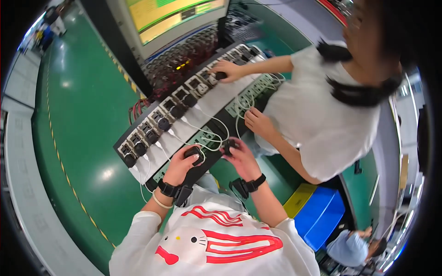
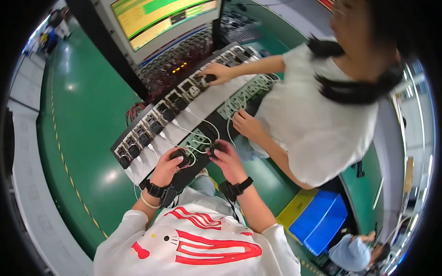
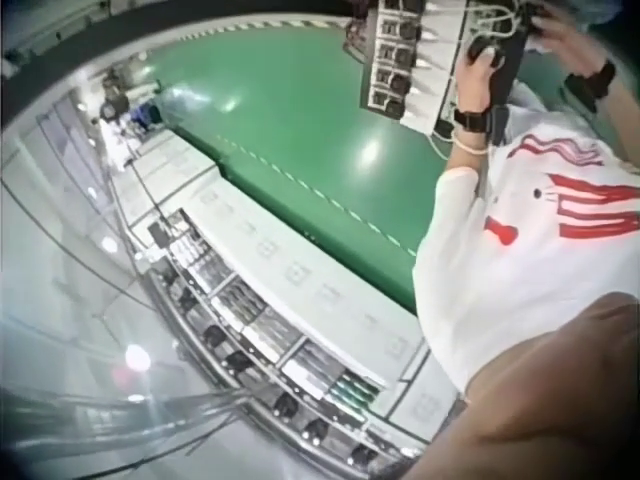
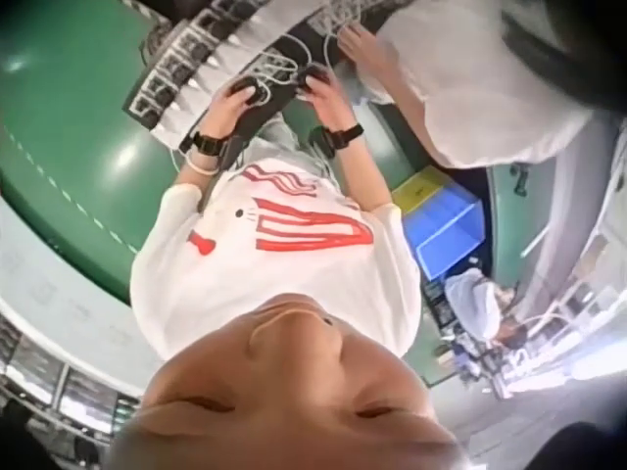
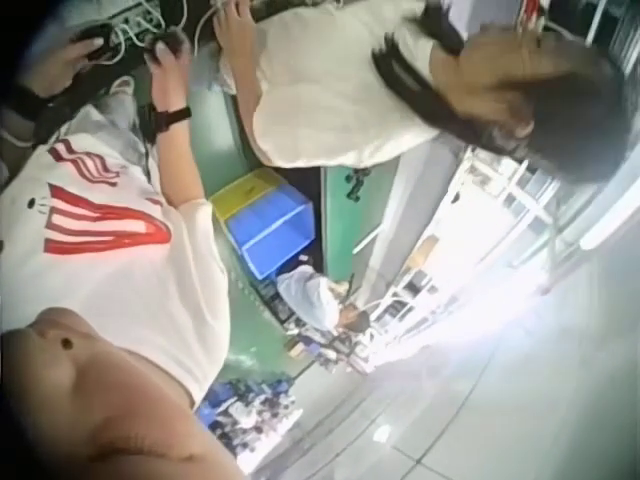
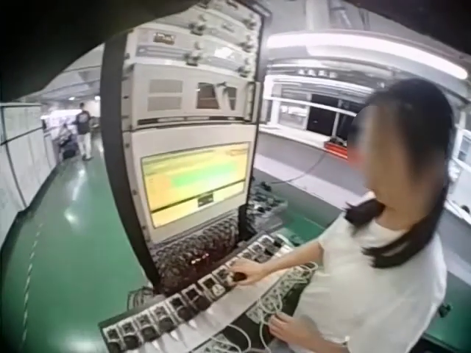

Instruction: The person picks up power adapters from a table, plugs them into a testing rack, and connects them to USB cables. After testing, the person disconnects the cables, removes the adapters from the rack, and places them back on the table.

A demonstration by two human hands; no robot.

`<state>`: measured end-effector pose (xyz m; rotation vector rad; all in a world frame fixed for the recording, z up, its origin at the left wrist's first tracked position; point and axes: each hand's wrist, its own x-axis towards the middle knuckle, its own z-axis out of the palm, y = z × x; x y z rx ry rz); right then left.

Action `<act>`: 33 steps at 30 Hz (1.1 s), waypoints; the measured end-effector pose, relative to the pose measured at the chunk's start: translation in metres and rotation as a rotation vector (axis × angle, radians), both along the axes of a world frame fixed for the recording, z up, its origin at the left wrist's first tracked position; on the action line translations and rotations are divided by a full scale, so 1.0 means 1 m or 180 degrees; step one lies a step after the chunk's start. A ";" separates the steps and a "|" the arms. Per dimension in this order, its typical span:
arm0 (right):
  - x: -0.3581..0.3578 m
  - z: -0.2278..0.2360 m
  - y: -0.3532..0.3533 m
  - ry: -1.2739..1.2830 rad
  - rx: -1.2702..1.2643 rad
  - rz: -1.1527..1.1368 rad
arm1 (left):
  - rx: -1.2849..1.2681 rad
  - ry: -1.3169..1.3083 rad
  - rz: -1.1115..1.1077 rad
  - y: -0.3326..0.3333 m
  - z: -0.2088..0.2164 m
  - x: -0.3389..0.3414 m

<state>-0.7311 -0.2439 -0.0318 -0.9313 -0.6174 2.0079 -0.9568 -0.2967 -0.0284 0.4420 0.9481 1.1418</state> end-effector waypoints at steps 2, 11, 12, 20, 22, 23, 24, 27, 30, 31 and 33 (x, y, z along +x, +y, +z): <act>-0.027 -0.001 0.042 -0.0338 0.0111 -0.0074 | 0.0007 0.0075 0.0218 0.008 -0.003 -0.008; -0.099 -0.077 0.219 -0.2984 0.2266 -0.0370 | -0.0456 -0.1394 0.1147 0.015 0.000 -0.032; -0.107 -0.076 0.221 -0.3525 0.2593 -0.0226 | -0.0494 -0.1731 0.1272 0.007 -0.001 -0.036; -0.125 -0.066 0.223 -0.4184 0.3417 0.0311 | -0.0290 -0.1917 0.1934 -0.001 -0.017 -0.029; -0.123 -0.064 0.227 -0.4104 0.3259 0.0463 | -0.0247 -0.1804 0.1989 0.005 -0.014 -0.020; -0.121 -0.061 0.230 -0.4116 0.3341 0.0681 | -0.0308 -0.1659 0.2042 0.006 -0.013 -0.018; -0.121 -0.053 0.234 -0.4139 0.3449 0.0859 | -0.0332 -0.1523 0.2068 0.012 -0.010 -0.015; -0.117 -0.024 0.201 -0.3958 0.3452 0.0967 | -0.0598 -0.0861 0.2176 0.017 -0.003 -0.004; -0.109 0.006 0.133 -0.2133 0.3518 0.2177 | -0.0747 -0.0321 0.2134 0.024 -0.005 0.008; -0.106 0.017 0.111 -0.1892 0.3228 0.2801 | -0.0740 0.0044 0.1912 0.027 -0.005 0.013; -0.096 0.003 0.087 -0.1733 0.3789 0.2549 | -0.0842 0.0284 0.1489 0.029 -0.013 0.019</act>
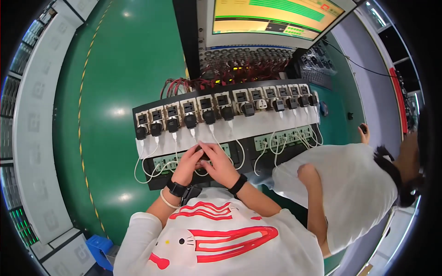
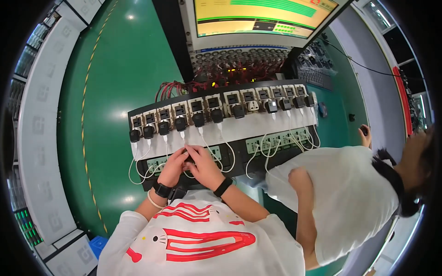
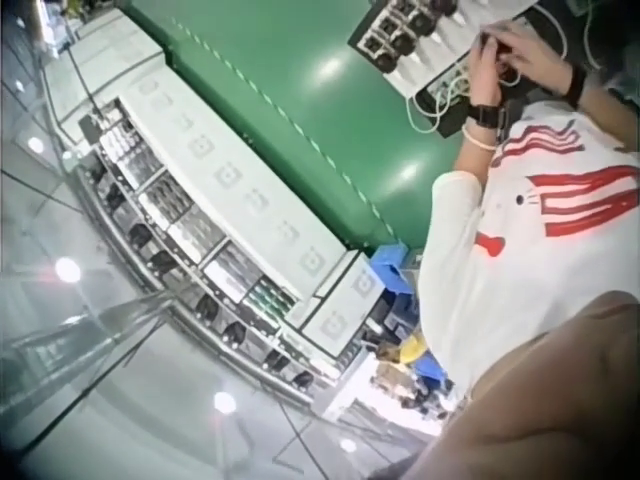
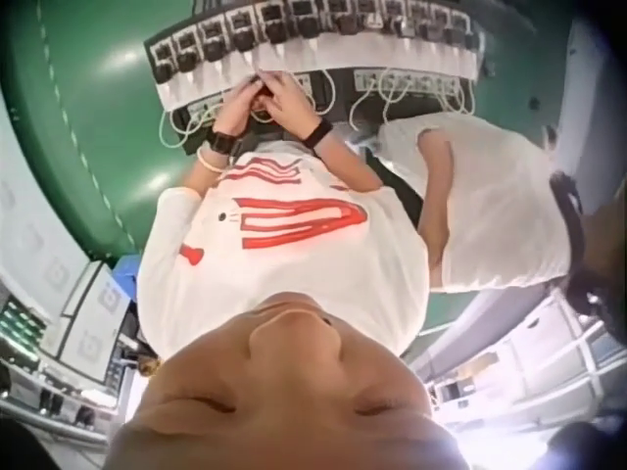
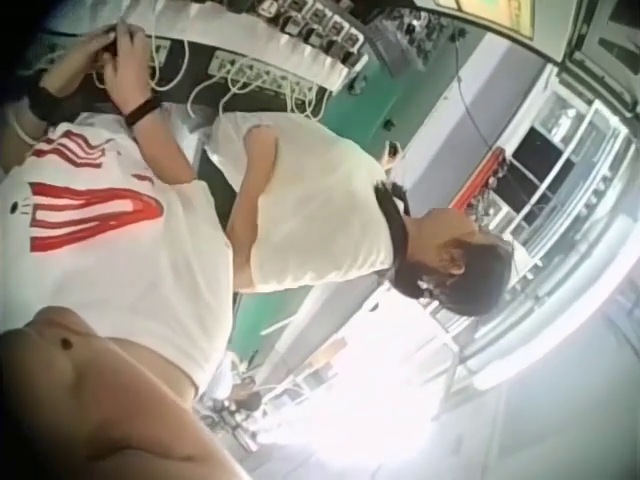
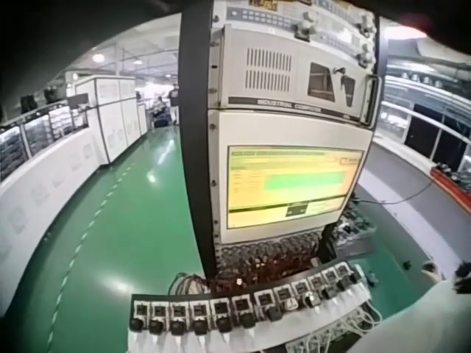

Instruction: The person picks up power adapters from a table, plugs them into a testing rack, and connects them to USB cables. After testing, the person disconnects the cables, removes the adapters from the rack, and places them back on the table.

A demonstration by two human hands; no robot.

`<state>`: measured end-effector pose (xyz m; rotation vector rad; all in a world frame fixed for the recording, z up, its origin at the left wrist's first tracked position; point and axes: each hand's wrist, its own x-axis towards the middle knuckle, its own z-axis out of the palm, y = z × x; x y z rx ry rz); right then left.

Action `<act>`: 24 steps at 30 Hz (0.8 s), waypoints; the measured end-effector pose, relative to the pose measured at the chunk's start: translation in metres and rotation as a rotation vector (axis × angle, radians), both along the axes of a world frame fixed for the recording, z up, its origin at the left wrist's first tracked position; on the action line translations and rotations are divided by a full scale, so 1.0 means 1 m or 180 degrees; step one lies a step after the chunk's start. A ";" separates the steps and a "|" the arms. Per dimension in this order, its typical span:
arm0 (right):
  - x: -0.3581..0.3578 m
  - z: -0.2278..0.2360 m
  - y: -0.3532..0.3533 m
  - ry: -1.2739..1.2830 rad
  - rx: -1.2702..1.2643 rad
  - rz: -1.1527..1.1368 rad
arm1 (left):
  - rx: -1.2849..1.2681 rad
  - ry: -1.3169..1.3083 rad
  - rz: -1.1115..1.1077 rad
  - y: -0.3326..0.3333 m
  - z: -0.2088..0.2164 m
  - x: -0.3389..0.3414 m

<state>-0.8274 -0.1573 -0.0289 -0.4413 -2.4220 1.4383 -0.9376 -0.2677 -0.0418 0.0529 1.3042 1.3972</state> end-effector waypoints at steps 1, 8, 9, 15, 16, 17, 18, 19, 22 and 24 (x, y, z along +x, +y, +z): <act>0.006 -0.012 0.006 -0.0011 0.0020 -0.0031 | 0.0020 -0.0011 -0.0031 0.001 0.003 0.003; 0.026 -0.051 0.151 0.0667 -0.0600 -0.2783 | 0.0208 -0.0021 -0.0240 -0.007 0.009 0.005; 0.037 -0.070 0.179 0.0391 -0.0132 -0.3001 | 0.0261 -0.0041 -0.0323 -0.005 0.005 0.006; 0.013 -0.074 0.203 -0.0800 0.1011 -0.3080 | 0.0136 0.0086 -0.0399 -0.021 0.002 -0.009; 0.010 -0.069 0.204 -0.1095 0.1154 -0.2941 | 0.0102 0.0028 -0.0350 -0.024 0.003 -0.013; 0.008 -0.065 0.203 -0.1392 0.1295 -0.2802 | 0.0116 0.0014 -0.0398 -0.027 0.002 -0.017; 0.008 -0.067 0.201 -0.1132 0.1385 -0.2758 | 0.0096 -0.0007 -0.0383 -0.028 -0.001 -0.019; 0.008 -0.068 0.197 -0.1164 0.1413 -0.2820 | 0.0080 -0.0029 -0.0374 -0.030 -0.004 -0.021; 0.013 -0.072 0.191 -0.0838 0.1946 -0.2754 | 0.0132 -0.0075 -0.0523 -0.028 -0.019 -0.024; 0.011 -0.077 0.192 -0.0909 0.1979 -0.2860 | 0.0210 -0.0115 -0.0717 -0.022 -0.028 -0.025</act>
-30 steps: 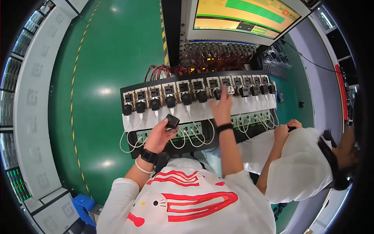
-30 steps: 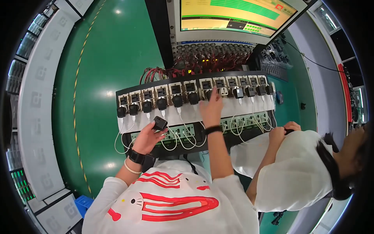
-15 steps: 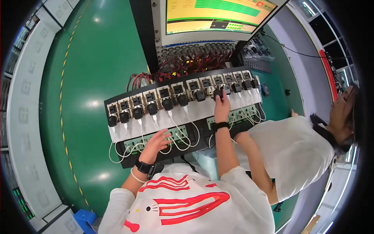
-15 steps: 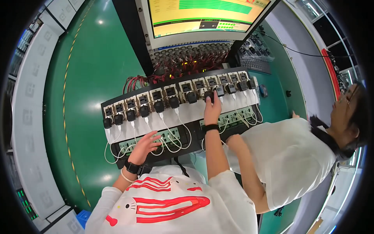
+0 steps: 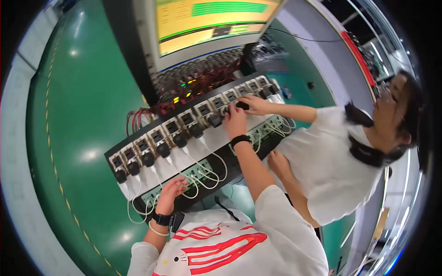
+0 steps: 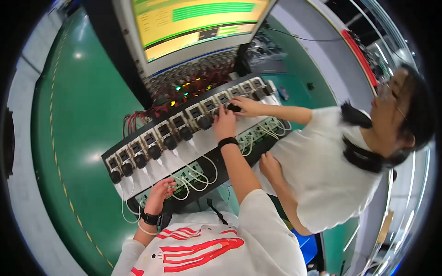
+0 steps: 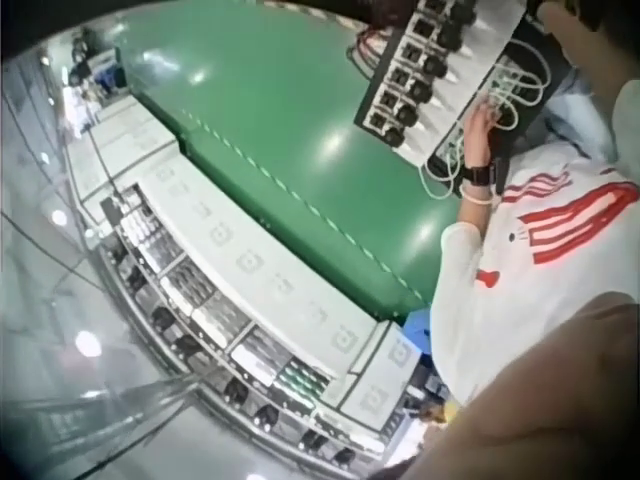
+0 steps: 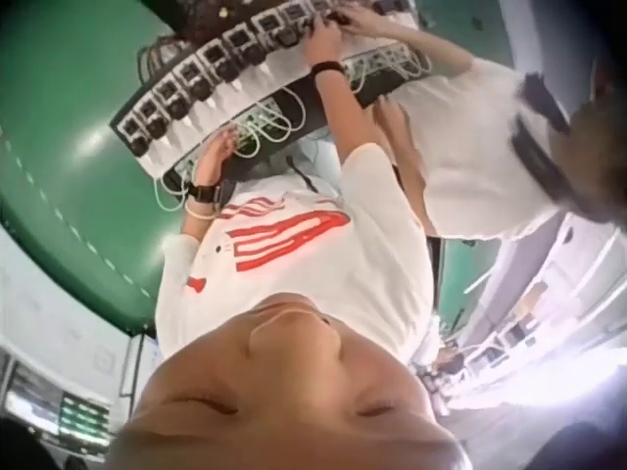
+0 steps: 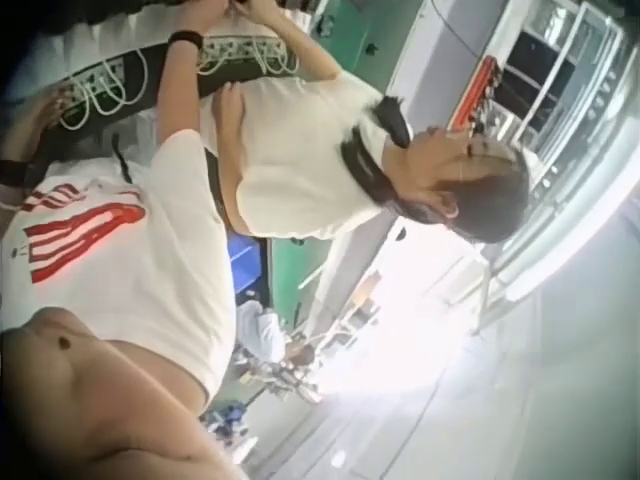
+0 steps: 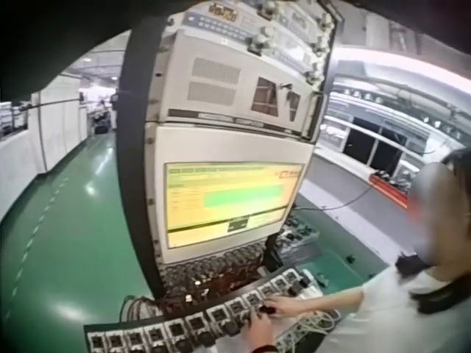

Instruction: The person picks up power adapters from a table, plugs them into a testing rack, and connects them to USB cables. After testing, the person disconnects the cables, removes the adapters from the rack, and places them back on the table.

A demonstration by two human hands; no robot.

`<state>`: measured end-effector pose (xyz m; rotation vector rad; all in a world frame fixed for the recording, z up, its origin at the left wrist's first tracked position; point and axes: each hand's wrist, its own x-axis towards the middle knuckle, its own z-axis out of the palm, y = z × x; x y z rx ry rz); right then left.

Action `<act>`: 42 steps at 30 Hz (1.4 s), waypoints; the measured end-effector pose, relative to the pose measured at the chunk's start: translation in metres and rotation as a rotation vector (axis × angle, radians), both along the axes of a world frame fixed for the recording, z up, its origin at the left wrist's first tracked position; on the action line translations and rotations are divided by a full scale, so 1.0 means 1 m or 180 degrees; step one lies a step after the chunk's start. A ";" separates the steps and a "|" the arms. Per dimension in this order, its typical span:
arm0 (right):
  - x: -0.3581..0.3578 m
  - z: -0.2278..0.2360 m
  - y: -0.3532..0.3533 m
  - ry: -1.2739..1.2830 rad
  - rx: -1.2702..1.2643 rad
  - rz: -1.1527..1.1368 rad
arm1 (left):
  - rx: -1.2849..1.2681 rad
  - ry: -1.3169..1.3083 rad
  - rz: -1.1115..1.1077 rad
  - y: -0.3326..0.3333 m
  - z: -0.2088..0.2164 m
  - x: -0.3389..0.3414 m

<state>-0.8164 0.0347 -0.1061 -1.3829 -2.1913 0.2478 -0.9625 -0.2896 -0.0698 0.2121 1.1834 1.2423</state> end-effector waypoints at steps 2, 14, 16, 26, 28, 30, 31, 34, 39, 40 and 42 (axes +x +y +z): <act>-0.011 0.000 -0.001 0.0149 -0.0068 -0.0080 | 0.0005 0.0055 -0.0124 0.005 -0.008 -0.003; 0.009 -0.013 0.014 0.0414 -0.0633 -0.0503 | 0.0504 0.0856 -0.0943 -0.003 0.019 0.042; -0.001 -0.013 -0.003 0.0396 -0.0663 -0.0581 | 0.0224 0.1021 -0.0703 -0.034 0.002 0.052; -0.008 -0.001 0.005 -0.0374 0.0173 0.0206 | -0.0468 0.0987 -0.0665 -0.116 -0.037 0.113; -0.010 0.002 0.006 -0.0712 0.0027 0.0168 | -0.0060 0.1504 -0.1300 -0.097 -0.026 0.115; -0.014 0.001 0.003 -0.0574 -0.0024 0.0012 | 0.0449 0.1927 -0.1776 -0.071 -0.020 0.108; -0.015 0.000 0.000 -0.0428 -0.0074 -0.0078 | 0.0949 0.2344 -0.2178 -0.058 -0.017 0.105; -0.017 0.000 -0.012 0.0099 0.0079 -0.0078 | 0.1408 0.3382 -0.2902 -0.020 -0.006 0.089; -0.008 -0.010 -0.013 0.0728 -0.0044 -0.0237 | 0.1487 0.3560 -0.3267 0.019 0.023 0.058; -0.011 -0.010 -0.015 0.0677 -0.0169 -0.0303 | 0.1576 0.3337 -0.3101 0.019 0.023 0.049; -0.014 -0.013 -0.019 0.0523 -0.0108 -0.0100 | 0.1944 0.2901 -0.2590 0.009 0.014 0.032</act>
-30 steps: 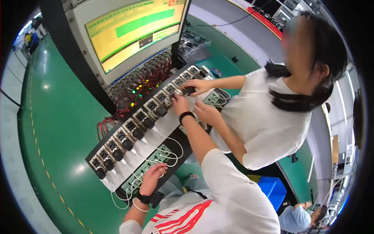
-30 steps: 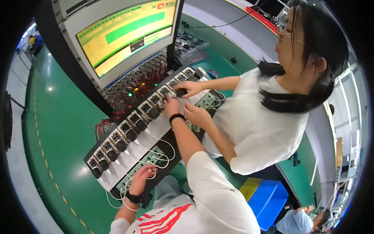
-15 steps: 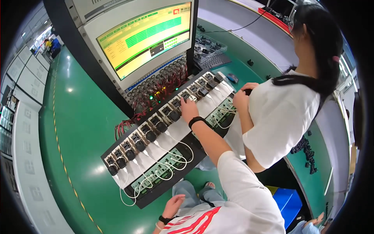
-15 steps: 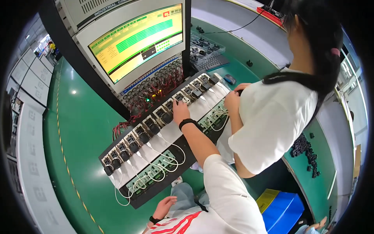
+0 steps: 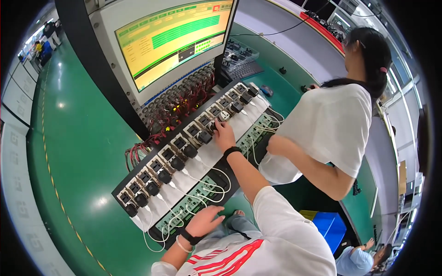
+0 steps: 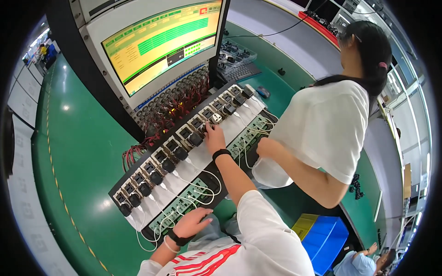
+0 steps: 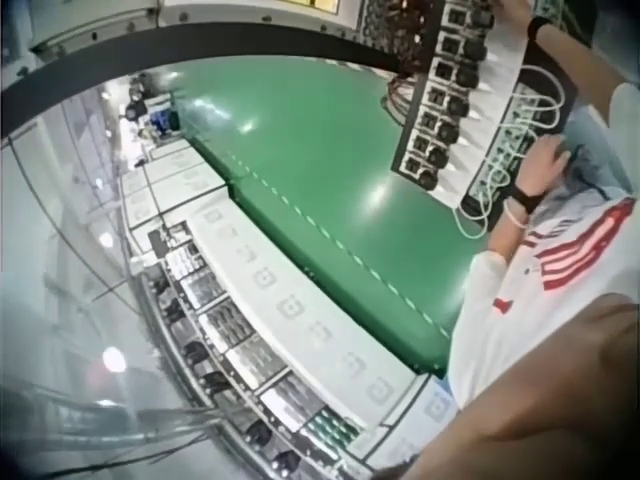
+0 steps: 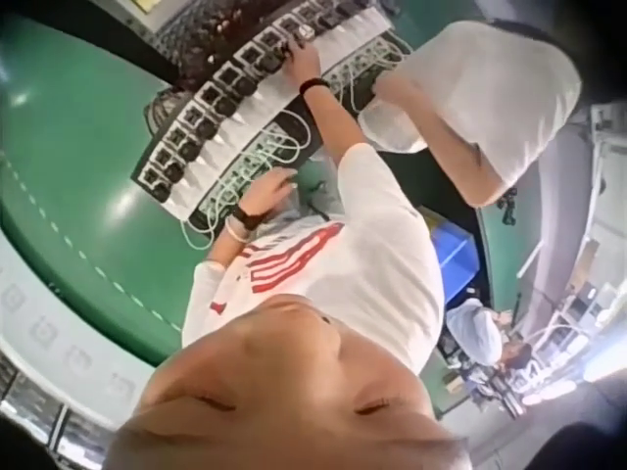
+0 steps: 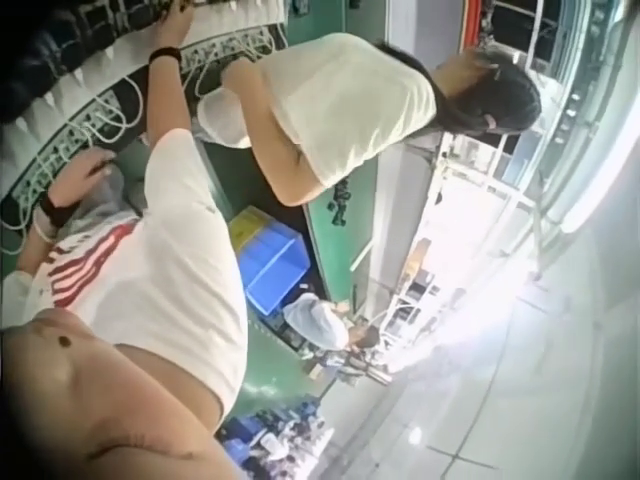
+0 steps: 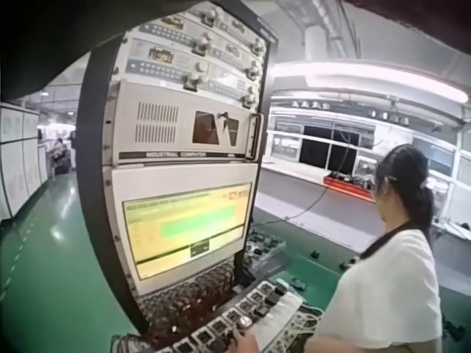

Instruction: The person picks up power adapters from a table, plugs them into a testing rack, and connects them to USB cables. After testing, the person disconnects the cables, removes the adapters from the rack, and places them back on the table.

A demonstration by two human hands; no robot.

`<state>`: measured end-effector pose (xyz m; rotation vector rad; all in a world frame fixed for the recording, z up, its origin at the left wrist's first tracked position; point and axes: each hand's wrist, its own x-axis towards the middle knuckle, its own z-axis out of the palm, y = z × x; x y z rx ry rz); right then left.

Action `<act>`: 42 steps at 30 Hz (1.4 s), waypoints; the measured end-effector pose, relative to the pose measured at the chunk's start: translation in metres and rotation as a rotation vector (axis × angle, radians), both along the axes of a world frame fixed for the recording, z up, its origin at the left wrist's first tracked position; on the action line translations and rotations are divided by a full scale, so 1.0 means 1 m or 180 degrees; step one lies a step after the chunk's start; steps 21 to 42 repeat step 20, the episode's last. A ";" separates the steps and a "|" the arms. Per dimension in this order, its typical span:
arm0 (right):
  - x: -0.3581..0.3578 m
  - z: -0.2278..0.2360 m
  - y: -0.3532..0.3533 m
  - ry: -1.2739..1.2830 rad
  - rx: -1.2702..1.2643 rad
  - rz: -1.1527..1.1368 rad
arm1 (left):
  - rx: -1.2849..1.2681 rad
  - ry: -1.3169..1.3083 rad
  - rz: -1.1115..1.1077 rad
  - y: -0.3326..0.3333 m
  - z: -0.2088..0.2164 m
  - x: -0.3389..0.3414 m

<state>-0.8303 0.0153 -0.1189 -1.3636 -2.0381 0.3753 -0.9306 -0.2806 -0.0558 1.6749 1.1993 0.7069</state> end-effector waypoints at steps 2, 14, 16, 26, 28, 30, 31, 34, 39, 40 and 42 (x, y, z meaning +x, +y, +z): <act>-0.001 -0.002 0.000 -0.0107 0.0158 0.0107 | -0.0315 -0.0371 0.0110 -0.013 0.007 -0.012; 0.042 0.037 -0.071 0.1103 -0.0508 -0.0092 | -0.0744 0.0216 0.0230 -0.023 -0.003 -0.003; 0.103 0.047 -0.132 0.0890 -0.0405 0.0235 | -0.0609 0.0510 0.0004 0.001 0.026 0.032; 0.246 0.053 -0.213 0.0314 -0.0473 0.0553 | 0.0140 0.1344 -0.1097 0.051 0.032 0.108; 0.246 0.053 -0.213 0.0314 -0.0473 0.0553 | 0.0140 0.1344 -0.1097 0.051 0.032 0.108; 0.246 0.053 -0.213 0.0314 -0.0473 0.0553 | 0.0140 0.1344 -0.1097 0.051 0.032 0.108; 0.246 0.053 -0.213 0.0314 -0.0473 0.0553 | 0.0140 0.1344 -0.1097 0.051 0.032 0.108; 0.246 0.053 -0.213 0.0314 -0.0473 0.0553 | 0.0140 0.1344 -0.1097 0.051 0.032 0.108; 0.246 0.053 -0.213 0.0314 -0.0473 0.0553 | 0.0140 0.1344 -0.1097 0.051 0.032 0.108; 0.246 0.053 -0.213 0.0314 -0.0473 0.0553 | 0.0140 0.1344 -0.1097 0.051 0.032 0.108; 0.246 0.053 -0.213 0.0314 -0.0473 0.0553 | 0.0140 0.1344 -0.1097 0.051 0.032 0.108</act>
